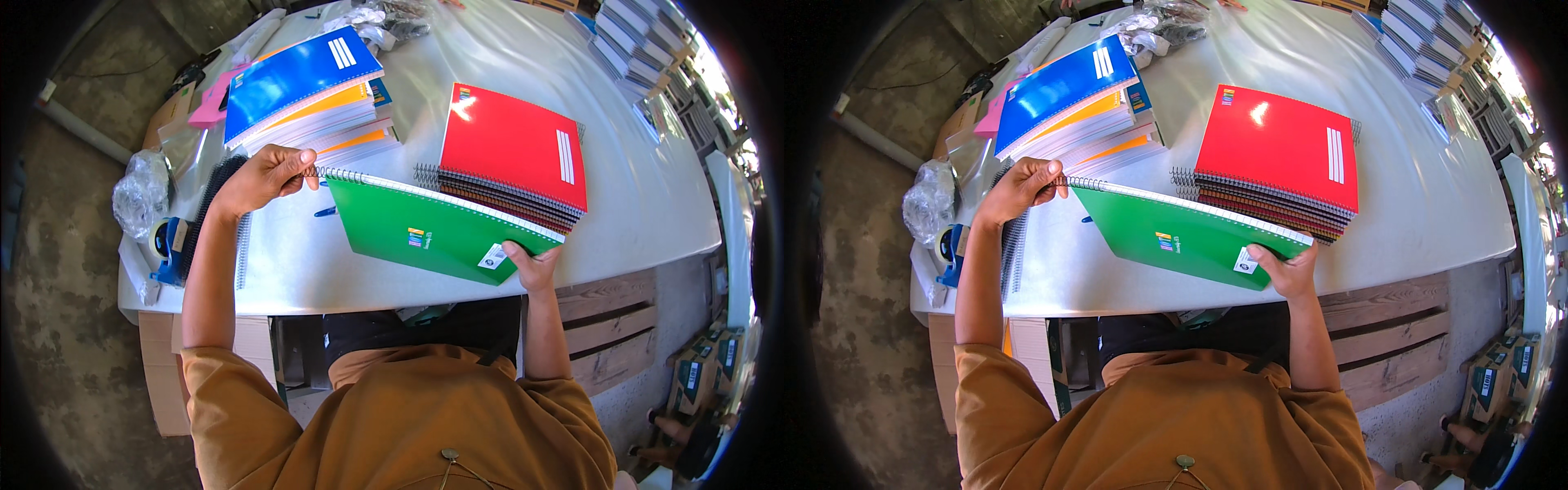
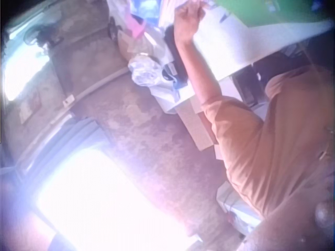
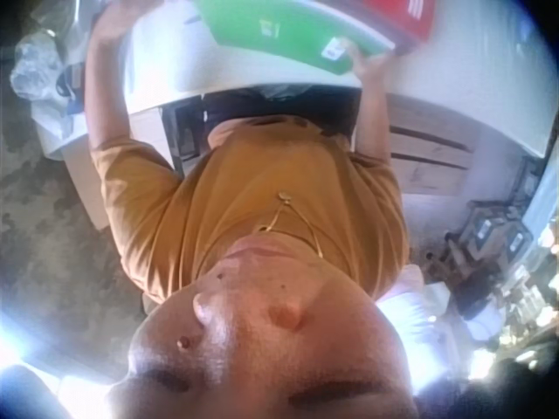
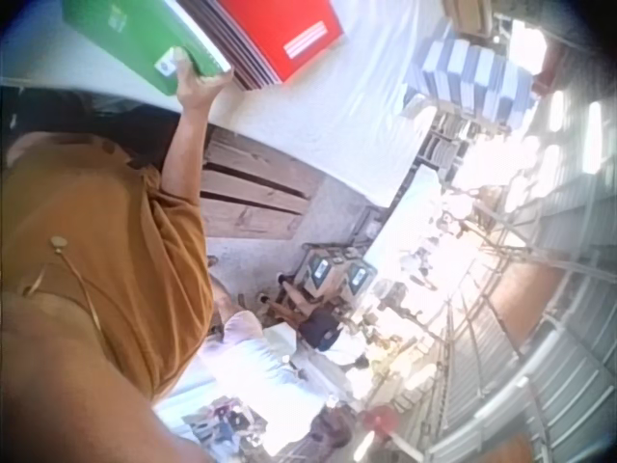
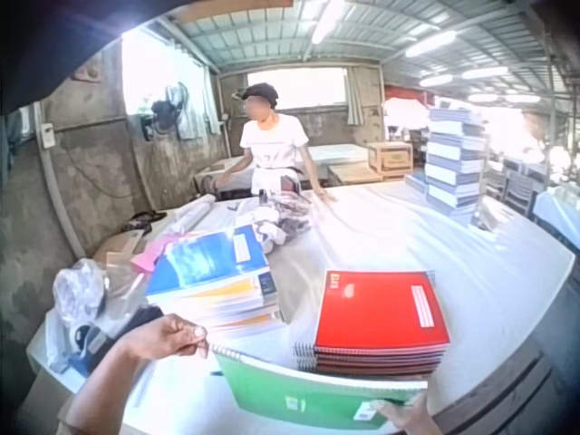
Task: The person picks up a prepunched notebook, inserts a plastic spiral coil into the holes, and rotates the coil by hand to thread it completely through the spine. They repeat this process for several notebooks of various colors.
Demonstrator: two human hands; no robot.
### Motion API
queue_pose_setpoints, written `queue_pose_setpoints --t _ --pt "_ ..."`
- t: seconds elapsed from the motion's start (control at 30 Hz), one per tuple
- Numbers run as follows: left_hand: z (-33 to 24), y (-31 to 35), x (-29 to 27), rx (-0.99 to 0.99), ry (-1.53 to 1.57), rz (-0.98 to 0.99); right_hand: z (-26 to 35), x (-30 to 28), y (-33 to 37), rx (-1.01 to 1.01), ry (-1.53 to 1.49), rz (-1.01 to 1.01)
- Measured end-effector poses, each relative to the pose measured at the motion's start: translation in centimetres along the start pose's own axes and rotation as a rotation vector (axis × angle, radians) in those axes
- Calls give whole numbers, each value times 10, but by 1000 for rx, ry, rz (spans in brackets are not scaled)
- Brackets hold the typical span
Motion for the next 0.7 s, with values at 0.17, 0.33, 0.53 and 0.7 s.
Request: queue_pose_setpoints --t 0.17,0.33,0.53,0.7 --pt "-40 16 -7 383 -370 -247 -8 5 8 64 97 146" --pt "-89 29 39 538 -675 -294 12 16 3 -128 291 245" --pt "-104 24 54 529 -944 -430 -1 6 16 23 102 133" --pt "-54 31 77 719 -1066 -797 23 35 16 -234 200 314"
Point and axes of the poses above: each hand's wrist, its own y-axis away from the middle knuckle, its own x-axis out of the palm, z = x × y, the point moved 9 cm from there along -y, towards the middle knuckle, and after that the axes turned 3 degrees about -x, right-handed, at the moved point
